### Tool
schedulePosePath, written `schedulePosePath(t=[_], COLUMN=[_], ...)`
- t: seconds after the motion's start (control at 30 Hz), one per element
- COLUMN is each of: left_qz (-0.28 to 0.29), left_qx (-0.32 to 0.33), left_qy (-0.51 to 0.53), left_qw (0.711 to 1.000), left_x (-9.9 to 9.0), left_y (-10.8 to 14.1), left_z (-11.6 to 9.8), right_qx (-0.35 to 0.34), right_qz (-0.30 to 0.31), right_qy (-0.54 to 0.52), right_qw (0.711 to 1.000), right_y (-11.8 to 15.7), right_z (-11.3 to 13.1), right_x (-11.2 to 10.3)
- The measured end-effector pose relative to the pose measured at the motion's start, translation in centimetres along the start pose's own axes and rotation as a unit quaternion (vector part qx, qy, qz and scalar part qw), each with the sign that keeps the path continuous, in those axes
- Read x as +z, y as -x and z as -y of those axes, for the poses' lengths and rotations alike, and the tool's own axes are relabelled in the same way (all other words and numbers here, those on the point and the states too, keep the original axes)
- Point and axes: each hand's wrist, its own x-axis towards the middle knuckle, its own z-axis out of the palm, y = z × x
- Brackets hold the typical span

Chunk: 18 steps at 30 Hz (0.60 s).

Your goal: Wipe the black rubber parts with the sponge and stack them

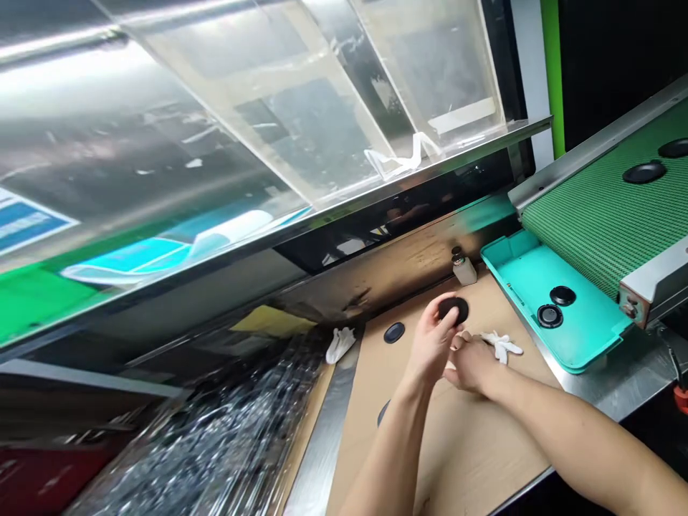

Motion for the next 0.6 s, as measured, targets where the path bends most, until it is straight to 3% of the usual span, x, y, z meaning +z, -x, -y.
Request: schedulePosePath(t=[0.1,0.2,0.33,0.5,0.6], left_qz=[-0.098,-0.154,-0.162,-0.136,-0.085], left_qx=[-0.012,-0.026,-0.051,-0.088,-0.095], left_qy=[-0.015,0.054,0.15,0.216,0.3], left_qw=[0.995,0.986,0.974,0.963,0.946], left_x=[-7.2,-10.3,-10.9,-9.5,-8.3], left_y=[1.3,2.0,2.1,2.0,2.2], left_z=[3.5,5.6,6.5,7.0,7.1], right_qx=[-0.01,-0.003,0.037,0.02,-0.015], right_qz=[0.01,0.015,-0.016,-0.18,-0.175], right_qy=[0.024,0.035,0.051,-0.04,-0.064], right_qw=[1.0,0.999,0.998,0.983,0.982], right_y=[0.2,0.5,0.1,-0.9,-0.4], right_z=[0.0,0.0,-0.3,0.2,1.6], right_x=[-0.5,-0.9,-1.3,-1.3,-0.3])
